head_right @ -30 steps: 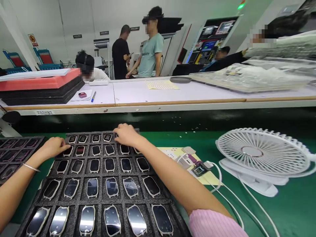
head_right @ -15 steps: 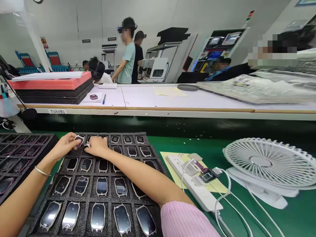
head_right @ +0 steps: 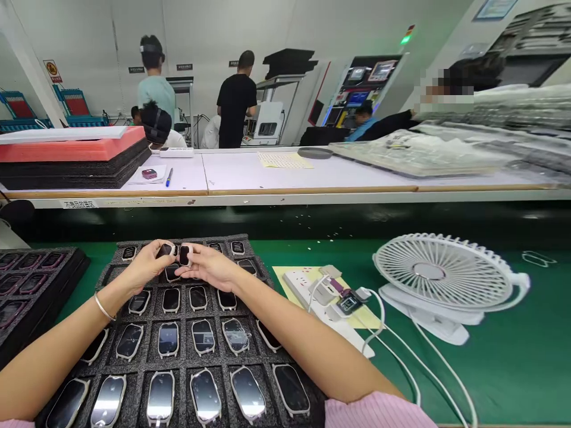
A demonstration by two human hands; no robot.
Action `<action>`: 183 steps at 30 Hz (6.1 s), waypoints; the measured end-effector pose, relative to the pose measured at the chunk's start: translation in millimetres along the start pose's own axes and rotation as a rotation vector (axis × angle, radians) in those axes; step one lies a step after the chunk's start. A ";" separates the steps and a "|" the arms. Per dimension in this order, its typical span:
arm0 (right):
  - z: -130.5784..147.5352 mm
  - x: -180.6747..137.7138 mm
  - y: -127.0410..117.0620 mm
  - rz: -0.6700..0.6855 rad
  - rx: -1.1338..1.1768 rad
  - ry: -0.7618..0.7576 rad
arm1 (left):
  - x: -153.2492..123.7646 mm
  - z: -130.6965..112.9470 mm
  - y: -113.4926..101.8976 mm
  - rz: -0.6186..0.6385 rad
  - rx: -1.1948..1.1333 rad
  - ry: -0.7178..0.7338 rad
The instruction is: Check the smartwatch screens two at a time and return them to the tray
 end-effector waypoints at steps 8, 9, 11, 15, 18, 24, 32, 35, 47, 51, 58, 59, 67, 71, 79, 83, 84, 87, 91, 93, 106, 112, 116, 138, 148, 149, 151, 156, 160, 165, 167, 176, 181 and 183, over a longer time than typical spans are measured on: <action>-12.5 -3.2 -3.8 0.113 -0.035 -0.074 | -3.6 19.7 6.2 -0.078 0.095 0.102; -13.1 -3.1 -3.4 0.122 -0.041 -0.086 | -4.1 20.8 6.3 -0.081 0.107 0.118; -13.8 -3.3 -2.9 0.130 -0.048 -0.114 | -5.5 22.2 6.3 -0.092 0.131 0.162; -15.1 -4.3 -4.6 0.153 -0.043 -0.126 | -10.6 22.8 6.0 -0.138 0.170 0.227; -15.7 -5.3 -6.0 0.178 -0.030 -0.129 | -14.9 21.7 5.8 -0.164 0.216 0.227; -15.4 -7.9 -3.0 0.216 0.017 -0.103 | -18.0 20.3 7.7 -0.220 0.251 0.258; -16.3 -8.0 -4.1 0.224 0.009 -0.086 | -18.6 25.4 8.0 -0.221 0.223 0.242; -16.5 -8.1 -4.4 0.220 0.011 -0.098 | -19.1 24.5 8.4 -0.215 0.222 0.231; -17.3 -8.1 -3.9 0.198 -0.033 -0.111 | -19.6 26.5 9.5 -0.193 0.231 0.235; -17.9 -7.8 -4.5 0.209 -0.030 -0.116 | -19.1 27.9 9.5 -0.194 0.210 0.238; -19.0 -7.4 -5.0 0.214 -0.016 -0.118 | -19.5 29.1 9.1 -0.179 0.215 0.238; -19.1 -7.4 -5.0 0.216 -0.018 -0.120 | -19.7 28.7 9.2 -0.178 0.220 0.237; -18.9 -7.8 -4.6 0.211 -0.007 -0.122 | -20.8 24.8 9.9 -0.184 0.212 0.223; -19.6 -7.4 -5.8 0.222 0.001 -0.127 | -22.1 22.7 10.3 -0.178 0.218 0.216; -19.5 -8.0 -6.1 0.228 -0.001 -0.135 | -22.4 23.3 10.7 -0.163 0.189 0.209; -19.5 -8.1 -6.0 0.229 -0.005 -0.132 | -21.9 23.8 10.8 -0.162 0.192 0.202; -19.6 -8.0 -6.1 0.232 -0.007 -0.131 | -21.8 23.8 10.7 -0.162 0.196 0.202; -19.8 -8.0 -6.1 0.236 -0.013 -0.132 | -21.7 24.1 10.4 -0.164 0.207 0.211; -19.3 -8.3 -5.1 0.222 -0.007 -0.125 | -21.9 24.9 10.0 -0.164 0.207 0.214; -18.9 -8.5 -4.6 0.218 -0.005 -0.123 | -22.1 25.2 10.1 -0.163 0.206 0.210; -18.2 -10.2 -4.6 0.232 -0.018 -0.121 | -22.9 21.6 11.6 -0.172 0.221 0.203; -17.9 -11.2 -5.1 0.241 -0.035 -0.121 | -22.8 22.1 11.9 -0.164 0.221 0.199; -18.1 -10.5 -5.0 0.231 -0.028 -0.122 | -22.7 23.2 11.7 -0.169 0.209 0.199; -19.2 4.1 -16.1 0.007 0.127 -0.061 | -6.9 23.6 4.3 -0.111 -0.504 -0.171; -22.0 3.2 -17.7 -0.042 0.085 -0.083 | -9.5 20.5 4.6 -0.038 -0.536 -0.185; -22.1 2.9 -17.5 -0.045 0.077 -0.087 | -9.9 20.5 4.9 -0.031 -0.531 -0.182; -21.7 2.5 -17.0 -0.050 0.063 -0.092 | -10.9 20.6 5.3 -0.017 -0.512 -0.176; -18.7 1.7 -15.8 -0.057 0.030 -0.103 | -14.0 20.1 5.9 0.034 -0.463 -0.130; -16.7 -1.4 -14.0 -0.042 0.017 -0.102 | -16.0 18.3 6.2 0.036 -0.431 -0.120; -16.5 -5.8 -11.9 -0.015 -0.029 -0.109 | -17.0 16.9 5.8 0.037 -0.390 -0.115; -16.5 -6.5 -11.5 -0.003 -0.060 -0.125 | -17.3 17.1 5.6 0.035 -0.384 -0.116; -17.0 -7.9 -10.6 0.015 -0.143 -0.179 | -19.3 15.4 8.9 0.039 -0.361 -0.108; -16.9 -9.1 -10.2 0.006 -0.161 -0.186 | -20.7 16.6 10.1 0.036 -0.356 -0.099; -16.4 -10.0 -9.7 0.008 -0.163 -0.185 | -21.5 17.2 9.8 0.038 -0.358 -0.093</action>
Point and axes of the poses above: each hand's wrist, its own x-axis towards the middle knuckle, its own y-axis out of the palm, z = x × y, the point moved 1 cm from there along x, towards the middle knuckle, and after that the axes turned 3 degrees about -x, right-handed, at the moved point
